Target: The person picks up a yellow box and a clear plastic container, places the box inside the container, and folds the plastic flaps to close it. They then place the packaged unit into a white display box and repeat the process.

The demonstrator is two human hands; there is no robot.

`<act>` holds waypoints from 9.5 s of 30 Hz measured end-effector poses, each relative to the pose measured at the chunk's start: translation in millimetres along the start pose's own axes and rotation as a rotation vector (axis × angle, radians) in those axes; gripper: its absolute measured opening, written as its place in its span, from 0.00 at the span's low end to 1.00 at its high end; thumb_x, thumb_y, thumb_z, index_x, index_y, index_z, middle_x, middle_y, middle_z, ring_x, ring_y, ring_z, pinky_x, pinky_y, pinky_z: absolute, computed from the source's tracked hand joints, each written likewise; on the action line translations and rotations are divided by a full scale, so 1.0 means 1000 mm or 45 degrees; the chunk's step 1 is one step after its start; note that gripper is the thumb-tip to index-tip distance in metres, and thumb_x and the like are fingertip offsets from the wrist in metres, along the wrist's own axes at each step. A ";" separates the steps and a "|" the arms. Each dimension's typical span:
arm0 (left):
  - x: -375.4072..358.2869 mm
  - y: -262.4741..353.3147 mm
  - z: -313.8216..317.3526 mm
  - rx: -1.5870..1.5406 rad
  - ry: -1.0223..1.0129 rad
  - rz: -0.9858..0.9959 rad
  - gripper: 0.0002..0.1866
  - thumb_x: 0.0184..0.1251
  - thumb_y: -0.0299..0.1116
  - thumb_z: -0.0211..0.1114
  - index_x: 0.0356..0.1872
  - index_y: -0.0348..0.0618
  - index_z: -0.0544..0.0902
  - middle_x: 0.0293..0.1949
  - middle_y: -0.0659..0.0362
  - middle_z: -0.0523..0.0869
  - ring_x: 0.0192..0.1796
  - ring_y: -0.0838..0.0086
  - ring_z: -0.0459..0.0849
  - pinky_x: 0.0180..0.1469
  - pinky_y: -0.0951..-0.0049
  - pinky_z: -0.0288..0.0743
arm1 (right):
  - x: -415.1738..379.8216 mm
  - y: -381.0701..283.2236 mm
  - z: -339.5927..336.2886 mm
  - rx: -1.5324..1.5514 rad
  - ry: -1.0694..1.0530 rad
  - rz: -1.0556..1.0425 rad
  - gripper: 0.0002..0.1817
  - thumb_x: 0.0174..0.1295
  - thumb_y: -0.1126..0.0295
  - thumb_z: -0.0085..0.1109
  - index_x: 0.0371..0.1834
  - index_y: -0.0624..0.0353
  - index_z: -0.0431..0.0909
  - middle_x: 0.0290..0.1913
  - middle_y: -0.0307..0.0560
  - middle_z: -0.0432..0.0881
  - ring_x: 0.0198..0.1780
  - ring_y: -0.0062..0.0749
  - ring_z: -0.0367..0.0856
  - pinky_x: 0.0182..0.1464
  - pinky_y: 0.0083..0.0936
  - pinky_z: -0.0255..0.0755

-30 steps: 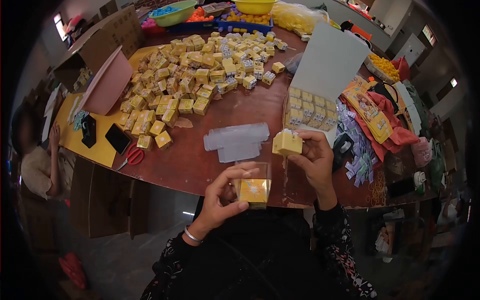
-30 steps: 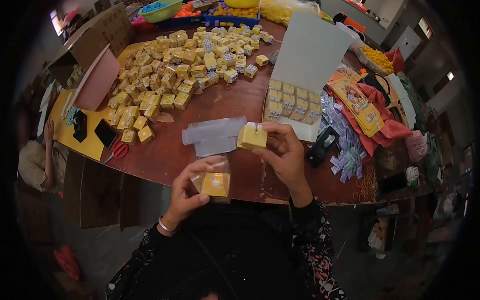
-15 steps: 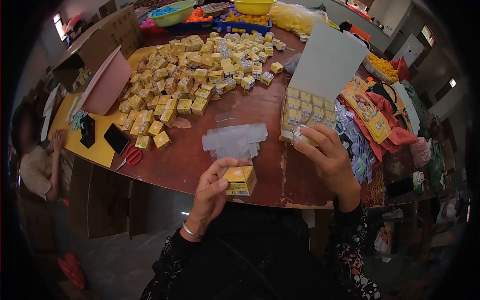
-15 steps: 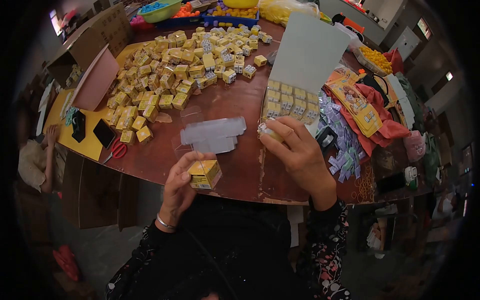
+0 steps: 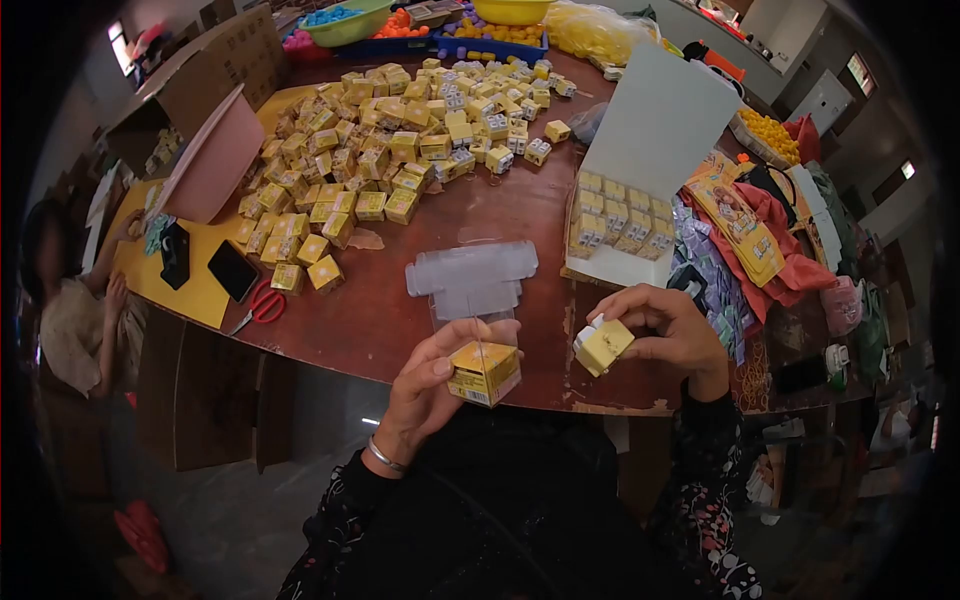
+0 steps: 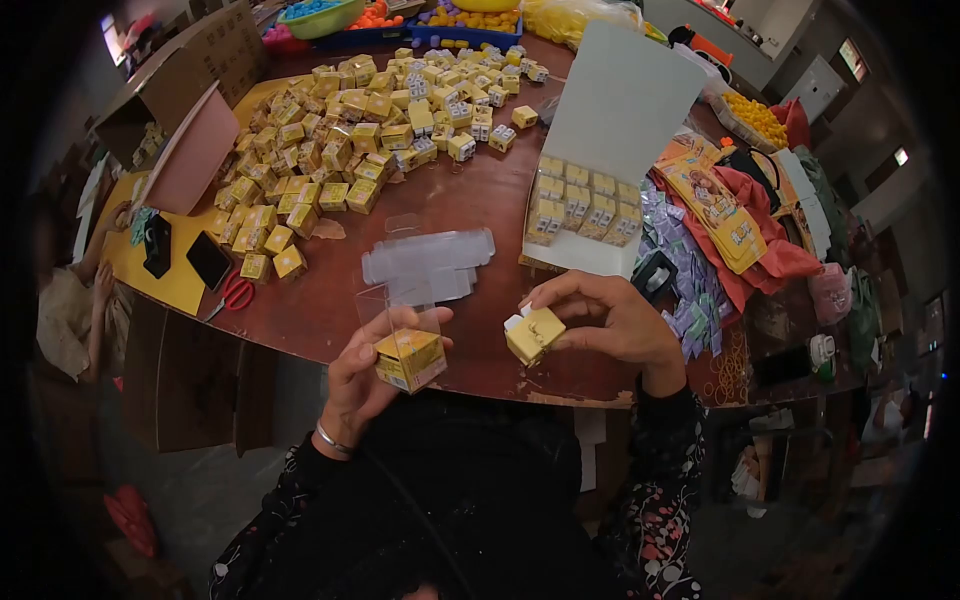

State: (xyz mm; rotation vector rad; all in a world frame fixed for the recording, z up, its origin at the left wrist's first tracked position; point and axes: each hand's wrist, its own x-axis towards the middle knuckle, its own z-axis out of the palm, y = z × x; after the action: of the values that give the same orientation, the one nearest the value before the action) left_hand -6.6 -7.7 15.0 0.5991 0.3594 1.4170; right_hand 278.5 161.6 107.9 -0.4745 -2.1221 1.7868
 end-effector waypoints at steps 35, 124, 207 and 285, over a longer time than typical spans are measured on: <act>0.001 -0.016 0.016 0.621 0.194 0.175 0.32 0.69 0.20 0.72 0.71 0.35 0.68 0.62 0.53 0.82 0.65 0.68 0.83 0.66 0.70 0.79 | 0.040 0.001 0.064 -0.950 0.438 -0.644 0.27 0.57 0.72 0.79 0.61 0.56 0.83 0.64 0.49 0.82 0.62 0.41 0.82 0.58 0.32 0.79; 0.000 -0.021 0.014 0.645 0.185 0.137 0.27 0.72 0.18 0.68 0.71 0.34 0.74 0.69 0.55 0.71 0.70 0.64 0.78 0.70 0.65 0.80 | 0.044 0.041 0.102 0.094 0.535 -0.083 0.06 0.66 0.77 0.71 0.36 0.66 0.83 0.43 0.44 0.83 0.44 0.23 0.86 0.47 0.21 0.85; 0.012 -0.040 0.005 0.889 0.121 0.142 0.17 0.71 0.16 0.68 0.57 0.38 0.79 0.68 0.53 0.70 0.69 0.64 0.78 0.71 0.60 0.78 | -0.118 0.205 -0.043 -0.549 1.934 0.297 0.13 0.68 0.64 0.70 0.47 0.64 0.89 0.64 0.55 0.83 0.55 0.32 0.85 0.45 0.22 0.77; 0.019 -0.042 0.008 2.136 -0.202 1.116 0.22 0.50 0.19 0.76 0.50 0.47 0.89 0.64 0.45 0.74 0.63 0.45 0.81 0.61 0.51 0.82 | 0.002 0.090 0.128 1.312 0.514 0.146 0.33 0.68 0.67 0.63 0.75 0.61 0.64 0.42 0.42 0.81 0.28 0.18 0.76 0.30 0.22 0.80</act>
State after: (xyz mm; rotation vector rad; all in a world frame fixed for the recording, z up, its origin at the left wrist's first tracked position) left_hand 34.5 8.3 -1.4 2.4261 1.2753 1.5846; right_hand 222.9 64.7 -2.0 -0.5816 -0.7464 2.2852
